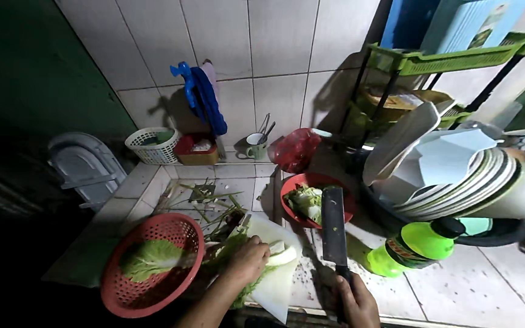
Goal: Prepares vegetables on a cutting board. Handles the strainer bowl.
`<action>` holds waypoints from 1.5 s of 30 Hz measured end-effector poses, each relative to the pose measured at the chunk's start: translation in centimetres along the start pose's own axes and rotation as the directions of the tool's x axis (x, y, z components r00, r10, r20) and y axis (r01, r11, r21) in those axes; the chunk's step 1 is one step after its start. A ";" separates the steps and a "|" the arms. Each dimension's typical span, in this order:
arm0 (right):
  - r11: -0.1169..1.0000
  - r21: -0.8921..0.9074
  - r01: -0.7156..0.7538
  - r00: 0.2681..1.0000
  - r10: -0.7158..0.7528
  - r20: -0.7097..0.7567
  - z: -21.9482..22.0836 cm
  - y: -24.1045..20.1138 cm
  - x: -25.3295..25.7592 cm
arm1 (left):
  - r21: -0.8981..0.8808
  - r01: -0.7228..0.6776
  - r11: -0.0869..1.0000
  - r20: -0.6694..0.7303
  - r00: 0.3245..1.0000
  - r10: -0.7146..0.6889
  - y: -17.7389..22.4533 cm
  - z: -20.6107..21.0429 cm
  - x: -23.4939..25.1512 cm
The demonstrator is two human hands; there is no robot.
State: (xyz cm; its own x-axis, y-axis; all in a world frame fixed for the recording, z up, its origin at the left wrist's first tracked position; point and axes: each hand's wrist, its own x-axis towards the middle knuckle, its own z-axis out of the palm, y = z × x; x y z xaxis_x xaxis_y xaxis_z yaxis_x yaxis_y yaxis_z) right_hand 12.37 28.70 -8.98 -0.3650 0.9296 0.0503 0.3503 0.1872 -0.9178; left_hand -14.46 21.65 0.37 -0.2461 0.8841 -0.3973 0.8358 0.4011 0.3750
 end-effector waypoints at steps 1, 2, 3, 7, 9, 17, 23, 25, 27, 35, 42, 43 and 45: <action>1.000 0.001 0.004 1.000 -0.004 0.000 0.0 0.0 0.0 | -0.028 -0.028 0.999 -0.012 1.000 0.028 0.2 -0.1 -0.1; 1.000 -0.009 0.010 1.000 -0.010 -0.005 0.0 -0.1 0.0 | -0.061 -0.056 0.997 -0.020 0.998 0.055 0.3 -0.2 -0.2; 1.000 -0.022 0.014 1.000 -0.015 -0.011 0.0 -0.1 0.0 | -0.109 -0.077 0.991 -0.026 0.997 0.075 0.3 -0.2 -0.3; 1.000 -0.011 0.015 1.000 -0.015 -0.020 0.1 -0.2 0.0 | -0.394 -0.161 0.905 -0.065 0.987 0.148 -0.7 -0.4 -0.6; 1.000 0.000 0.012 1.000 -0.012 -0.014 0.0 0.0 0.1 | -0.475 -0.157 0.866 -0.061 0.987 0.145 -0.9 -0.9 -1.2; 1.000 -0.013 -0.010 1.000 0.010 -0.007 -0.1 -0.6 0.0 | -0.159 0.034 0.987 -0.007 0.999 -0.035 -2.0 0.2 -0.1; 0.999 -0.035 -0.013 1.000 0.012 -0.016 0.0 -0.3 0.1 | -0.003 0.108 0.994 -0.034 0.994 -0.108 -1.0 1.0 -0.5; 1.000 -0.012 -0.028 1.000 0.028 -0.014 0.0 -0.5 0.1 | 0.062 0.103 0.993 -0.085 0.992 -0.097 -0.7 0.8 -0.7; 1.000 -0.010 -0.028 1.000 0.027 -0.013 0.0 -0.5 0.1 | 0.061 0.109 0.992 -0.219 0.971 -0.093 -0.9 0.5 -0.5; 0.999 -0.038 -0.025 1.000 0.025 -0.013 -0.1 -0.5 0.1 | -0.007 0.372 0.928 -0.182 0.912 -0.367 -3.4 -1.3 1.1; 0.999 -0.039 0.008 1.000 -0.008 -0.007 -0.2 -0.1 0.1 | -0.056 0.263 0.963 -0.221 0.938 -0.269 -2.3 -2.7 0.9; 0.999 -0.045 0.014 1.000 -0.015 -0.009 -0.2 -0.1 0.2 | -0.079 0.200 0.977 -0.227 0.950 -0.213 -1.4 -3.3 0.1; 0.999 -0.042 0.006 1.000 -0.006 -0.007 -0.1 -0.1 0.2 | -0.094 0.073 0.993 -0.191 0.977 -0.090 0.0 -4.3 -1.1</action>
State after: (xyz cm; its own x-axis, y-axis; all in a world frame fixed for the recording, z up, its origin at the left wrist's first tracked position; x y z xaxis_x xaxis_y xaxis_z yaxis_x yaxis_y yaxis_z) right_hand 12.35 28.88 -8.87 -0.3608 0.9308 0.0588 0.3843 0.2058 -0.9000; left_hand -16.29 21.66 4.40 -0.4096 0.8737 -0.2623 0.7655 0.4856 0.4220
